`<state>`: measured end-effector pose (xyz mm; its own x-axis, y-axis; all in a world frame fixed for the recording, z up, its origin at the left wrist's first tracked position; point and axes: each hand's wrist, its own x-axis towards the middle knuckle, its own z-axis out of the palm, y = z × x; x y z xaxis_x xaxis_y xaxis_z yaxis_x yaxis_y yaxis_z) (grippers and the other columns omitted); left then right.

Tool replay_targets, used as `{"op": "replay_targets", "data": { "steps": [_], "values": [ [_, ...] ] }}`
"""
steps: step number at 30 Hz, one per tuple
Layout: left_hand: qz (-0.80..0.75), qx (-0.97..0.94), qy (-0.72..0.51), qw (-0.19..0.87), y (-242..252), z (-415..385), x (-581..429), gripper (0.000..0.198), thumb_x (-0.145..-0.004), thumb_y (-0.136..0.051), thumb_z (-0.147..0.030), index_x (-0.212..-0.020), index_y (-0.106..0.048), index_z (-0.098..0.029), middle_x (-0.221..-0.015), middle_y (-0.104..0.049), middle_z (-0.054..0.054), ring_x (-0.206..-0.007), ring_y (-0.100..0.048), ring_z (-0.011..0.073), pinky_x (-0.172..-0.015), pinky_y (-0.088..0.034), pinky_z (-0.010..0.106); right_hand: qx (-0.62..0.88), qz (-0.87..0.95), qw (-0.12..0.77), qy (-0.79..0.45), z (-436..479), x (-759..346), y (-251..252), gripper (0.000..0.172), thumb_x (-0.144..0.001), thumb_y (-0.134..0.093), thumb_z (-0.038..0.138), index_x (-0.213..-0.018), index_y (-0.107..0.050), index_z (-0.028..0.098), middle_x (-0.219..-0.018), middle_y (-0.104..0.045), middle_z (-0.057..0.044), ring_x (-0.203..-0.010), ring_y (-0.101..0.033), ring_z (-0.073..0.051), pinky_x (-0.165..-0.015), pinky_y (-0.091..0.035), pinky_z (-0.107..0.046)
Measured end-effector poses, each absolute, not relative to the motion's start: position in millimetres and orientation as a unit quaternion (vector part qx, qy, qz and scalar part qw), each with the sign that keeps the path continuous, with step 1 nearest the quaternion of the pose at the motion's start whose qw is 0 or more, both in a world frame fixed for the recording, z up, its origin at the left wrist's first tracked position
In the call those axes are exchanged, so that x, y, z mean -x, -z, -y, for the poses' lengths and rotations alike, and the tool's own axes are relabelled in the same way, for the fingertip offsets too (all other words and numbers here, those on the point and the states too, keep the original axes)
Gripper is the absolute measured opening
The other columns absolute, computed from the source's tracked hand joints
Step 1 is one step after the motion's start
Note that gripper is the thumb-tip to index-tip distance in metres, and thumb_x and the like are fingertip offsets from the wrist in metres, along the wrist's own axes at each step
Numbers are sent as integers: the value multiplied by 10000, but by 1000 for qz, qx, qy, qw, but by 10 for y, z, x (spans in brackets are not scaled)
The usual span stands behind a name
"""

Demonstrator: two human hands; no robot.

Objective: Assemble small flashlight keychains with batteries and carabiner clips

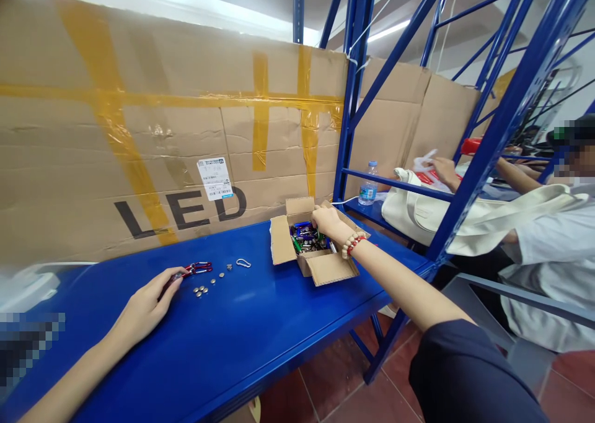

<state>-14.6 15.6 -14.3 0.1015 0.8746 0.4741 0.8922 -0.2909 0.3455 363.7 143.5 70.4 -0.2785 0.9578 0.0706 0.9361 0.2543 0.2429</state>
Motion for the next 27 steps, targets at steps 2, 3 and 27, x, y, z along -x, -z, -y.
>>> {"op": "replay_targets", "data": {
  "steps": [2,3,27],
  "values": [
    [590,746,308,17,148,-166,146,372,-875,-288,-455,-1065,-517,-231,-1085,-631,30,-992,-601,182,-863,-473,288,-584,-800,36,-134,-1425,-3636,-740,291,-735,-493,44,-906,-697,162,-1114,-589,-133,-1053,-512,-246,-818,-401,-293],
    [588,748,308,18,149,-170,144,372,-875,-287,-454,-1059,-520,-230,-1081,-633,30,-989,-603,181,-860,-475,285,-576,-806,34,-135,-1417,-3628,-752,301,-739,-488,41,-913,-697,168,-1119,-589,-130,-1084,-490,-247,-842,-389,-296],
    [591,750,297,8,127,-134,121,368,-872,-288,-456,-1056,-518,-236,-1108,-618,29,-1012,-590,185,-872,-462,285,-503,-860,89,-8,-1386,-3385,-339,362,-805,-500,172,-1162,-524,117,-1109,-604,-161,-928,-588,-210,-729,-422,-243]
  ]
}}
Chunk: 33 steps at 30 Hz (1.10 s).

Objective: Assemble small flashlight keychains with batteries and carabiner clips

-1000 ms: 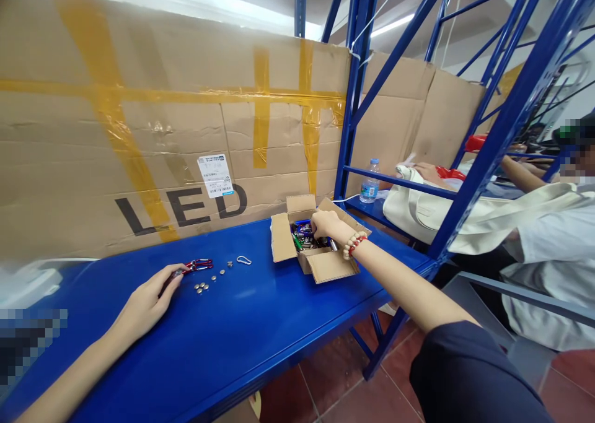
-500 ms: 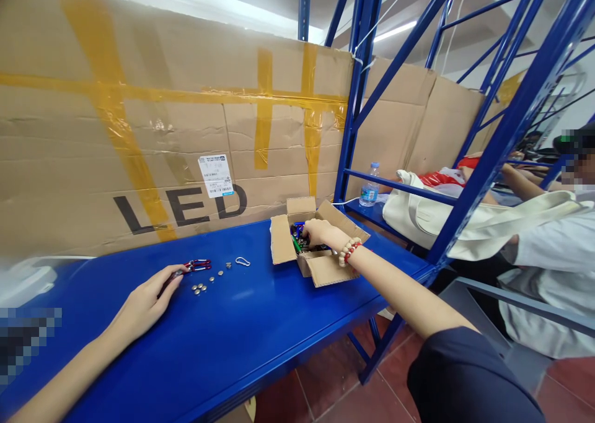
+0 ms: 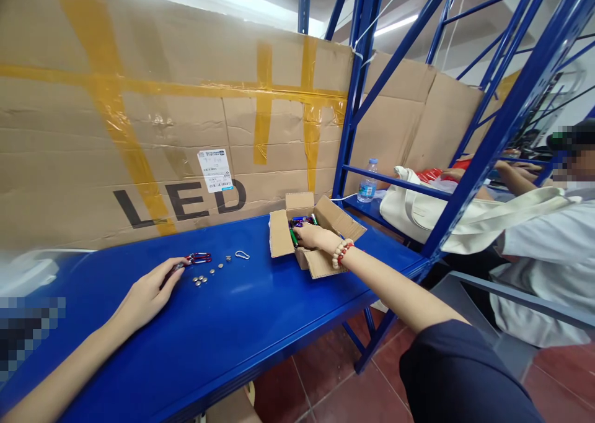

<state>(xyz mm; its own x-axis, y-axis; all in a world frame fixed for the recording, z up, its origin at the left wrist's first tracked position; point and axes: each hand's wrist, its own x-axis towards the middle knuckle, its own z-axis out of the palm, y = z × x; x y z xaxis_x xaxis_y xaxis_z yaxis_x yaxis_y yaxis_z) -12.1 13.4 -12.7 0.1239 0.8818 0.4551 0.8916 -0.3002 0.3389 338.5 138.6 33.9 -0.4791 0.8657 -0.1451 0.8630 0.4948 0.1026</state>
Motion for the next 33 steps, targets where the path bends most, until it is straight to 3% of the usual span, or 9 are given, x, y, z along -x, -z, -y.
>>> {"op": "replay_targets", "data": {
  "steps": [8,17,21,25,33],
  "values": [
    [590,744,312,9,108,-103,107,359,-874,-285,-432,-1049,-519,-224,-1097,-624,40,-1001,-593,187,-874,-461,294,-496,-864,81,8,-1487,-3479,-387,215,-777,-524,148,-946,-656,141,-931,-688,-77,-749,-620,-146,-613,-418,-189],
    [587,749,306,15,93,-99,85,360,-875,-280,-427,-1037,-526,-222,-1086,-632,43,-1008,-595,194,-882,-461,310,-569,-820,-2,-62,-1568,-3787,-591,184,-741,-550,175,-844,-698,139,-875,-698,-99,-779,-632,-187,-645,-430,-226],
    [587,748,308,20,93,-104,81,356,-870,-284,-424,-1023,-533,-220,-1072,-642,41,-987,-607,187,-876,-466,299,-564,-822,-23,-76,-1482,-3743,-605,259,-728,-532,144,-939,-679,179,-983,-680,-77,-920,-608,-199,-721,-427,-236],
    [594,745,302,22,91,-102,81,353,-868,-288,-427,-1013,-538,-225,-1066,-644,37,-970,-615,186,-856,-478,295,-523,-852,14,-20,-1430,-3599,-537,228,-696,-604,248,-906,-693,260,-904,-702,14,-798,-636,-143,-643,-431,-184],
    [596,744,302,22,107,-111,92,357,-868,-296,-432,-1036,-536,-229,-1073,-642,36,-986,-610,183,-869,-475,296,-516,-854,63,-23,-1405,-3463,-466,248,-736,-557,226,-944,-692,229,-917,-701,-50,-804,-644,-201,-593,-426,-237]
  ]
}}
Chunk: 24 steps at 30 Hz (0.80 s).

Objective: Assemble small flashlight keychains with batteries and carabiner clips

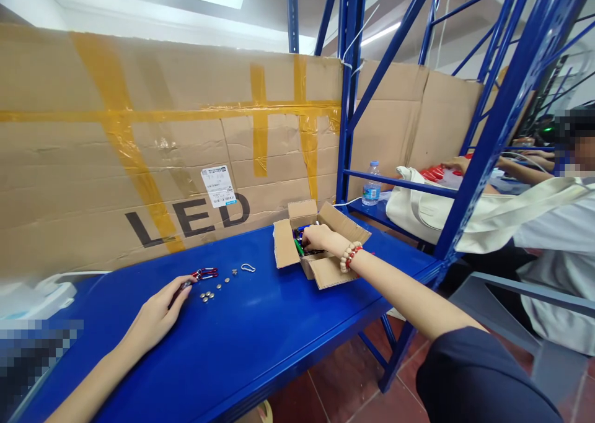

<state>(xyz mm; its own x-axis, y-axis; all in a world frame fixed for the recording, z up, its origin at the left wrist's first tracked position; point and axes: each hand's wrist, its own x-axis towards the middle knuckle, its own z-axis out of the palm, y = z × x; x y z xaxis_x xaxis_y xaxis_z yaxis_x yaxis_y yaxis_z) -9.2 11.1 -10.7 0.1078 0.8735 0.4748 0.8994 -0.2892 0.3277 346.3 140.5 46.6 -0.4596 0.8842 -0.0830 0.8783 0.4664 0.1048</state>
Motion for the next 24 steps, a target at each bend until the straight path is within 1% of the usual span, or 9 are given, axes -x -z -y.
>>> {"op": "replay_targets", "data": {
  "steps": [3,6,8,11,13,16,19,21,24],
  "values": [
    [596,744,300,23,113,-111,95,349,-868,-302,-431,-1028,-542,-235,-1066,-644,33,-960,-619,181,-851,-484,292,-512,-855,75,-26,-1354,-3468,-478,239,-761,-539,292,-933,-686,216,-918,-696,-67,-794,-645,-206,-587,-431,-245],
    [589,748,303,32,122,-111,101,344,-870,-305,-431,-1018,-548,-238,-1053,-649,32,-928,-629,180,-833,-492,289,-517,-852,78,-25,-1297,-3477,-496,259,-735,-565,335,-953,-669,240,-935,-693,-46,-782,-646,-191,-586,-435,-235],
    [586,749,308,39,128,-115,105,347,-868,-309,-439,-1015,-551,-239,-1041,-654,32,-916,-633,183,-824,-496,288,-530,-844,70,-40,-1283,-3495,-511,238,-735,-563,300,-933,-673,225,-938,-691,-62,-814,-645,-205,-617,-439,-245],
    [587,746,311,43,140,-124,109,349,-863,-314,-451,-1004,-554,-242,-1029,-659,27,-907,-637,184,-803,-504,280,-558,-825,45,-81,-1317,-3561,-539,216,-760,-513,212,-869,-683,136,-921,-681,-152,-875,-632,-269,-682,-437,-304],
    [589,745,310,41,148,-131,113,349,-863,-311,-453,-1005,-552,-242,-1038,-656,28,-914,-636,183,-810,-502,280,-569,-816,27,-97,-1357,-3624,-559,217,-758,-494,173,-846,-682,108,-911,-676,-179,-883,-626,-287,-703,-431,-325],
    [594,743,307,36,159,-141,122,355,-865,-306,-450,-1015,-548,-238,-1064,-648,32,-937,-630,186,-848,-487,296,-559,-825,7,-86,-1392,-3696,-568,245,-736,-520,163,-933,-665,160,-942,-682,-113,-881,-625,-235,-695,-425,-279],
    [595,743,305,35,169,-147,130,357,-862,-312,-450,-1022,-551,-238,-1072,-647,30,-943,-629,188,-856,-483,299,-515,-856,3,-48,-1379,-3686,-531,292,-755,-535,240,-1031,-628,260,-995,-675,-7,-864,-617,-151,-664,-410,-204],
    [596,741,307,38,174,-149,134,359,-859,-321,-456,-1023,-556,-240,-1070,-650,29,-943,-630,190,-850,-486,294,-486,-874,17,-20,-1369,-3648,-487,256,-780,-522,321,-1001,-643,277,-962,-682,22,-797,-618,-120,-625,-400,-180],
    [600,737,309,40,174,-150,135,363,-855,-325,-466,-1020,-559,-243,-1067,-652,28,-944,-629,192,-845,-486,287,-469,-882,46,1,-1389,-3607,-435,254,-784,-516,401,-903,-676,244,-855,-693,14,-691,-610,-114,-562,-385,-180]
  ]
}}
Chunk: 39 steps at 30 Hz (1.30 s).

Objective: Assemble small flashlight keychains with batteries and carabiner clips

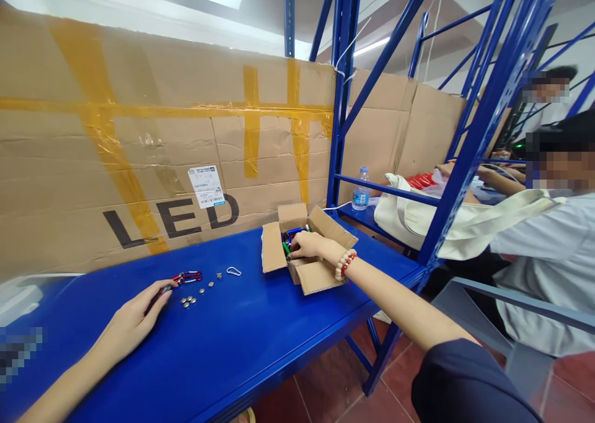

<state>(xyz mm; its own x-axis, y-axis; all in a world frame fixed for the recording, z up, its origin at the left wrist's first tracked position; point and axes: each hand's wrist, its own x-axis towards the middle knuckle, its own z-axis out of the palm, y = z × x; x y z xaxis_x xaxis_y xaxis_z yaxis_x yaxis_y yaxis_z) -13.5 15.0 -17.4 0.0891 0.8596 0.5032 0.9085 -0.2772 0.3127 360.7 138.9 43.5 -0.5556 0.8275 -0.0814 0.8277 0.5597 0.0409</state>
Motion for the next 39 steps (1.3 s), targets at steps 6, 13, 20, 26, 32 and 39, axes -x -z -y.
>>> {"op": "replay_targets", "data": {
  "steps": [6,13,20,26,32,39],
  "values": [
    [610,732,303,28,161,-148,138,368,-856,-312,-474,-1021,-550,-247,-1065,-649,19,-946,-626,189,-838,-488,284,-498,-863,77,-32,-1478,-3649,-482,191,-705,-590,238,-871,-683,252,-843,-698,7,-725,-626,-137,-544,-370,-192],
    [611,736,291,21,162,-155,150,367,-865,-303,-470,-1038,-541,-251,-1071,-646,16,-952,-624,185,-840,-484,280,-525,-839,58,-134,-1417,-3599,-534,181,-688,-580,183,-843,-674,183,-872,-692,-110,-836,-638,-248,-645,-410,-276],
    [616,732,291,19,154,-162,146,359,-857,-313,-472,-1027,-544,-256,-1064,-649,8,-951,-625,186,-841,-482,275,-555,-814,29,-171,-1418,-3544,-529,204,-736,-554,187,-900,-645,107,-910,-674,-182,-884,-627,-288,-690,-417,-310],
    [616,733,289,12,170,-170,161,373,-863,-296,-472,-1028,-540,-243,-1077,-642,22,-970,-615,185,-845,-480,284,-526,-843,32,-113,-1358,-3487,-576,235,-723,-549,212,-916,-673,262,-934,-698,-12,-865,-632,-182,-628,-411,-225],
    [618,732,287,4,161,-163,156,357,-869,-291,-459,-1049,-519,-251,-1096,-630,17,-993,-602,181,-849,-470,282,-518,-849,76,-74,-1317,-3489,-536,276,-650,-605,215,-904,-704,258,-908,-708,-19,-831,-643,-204,-605,-428,-238],
    [640,715,279,-18,88,-130,105,332,-881,-242,-418,-1043,-474,-244,-980,-642,26,-895,-622,175,-767,-476,274,-499,-858,100,-73,-1323,-3605,-495,346,-688,-499,81,-899,-704,261,-965,-698,-24,-886,-639,-191,-664,-426,-237]
  ]
}}
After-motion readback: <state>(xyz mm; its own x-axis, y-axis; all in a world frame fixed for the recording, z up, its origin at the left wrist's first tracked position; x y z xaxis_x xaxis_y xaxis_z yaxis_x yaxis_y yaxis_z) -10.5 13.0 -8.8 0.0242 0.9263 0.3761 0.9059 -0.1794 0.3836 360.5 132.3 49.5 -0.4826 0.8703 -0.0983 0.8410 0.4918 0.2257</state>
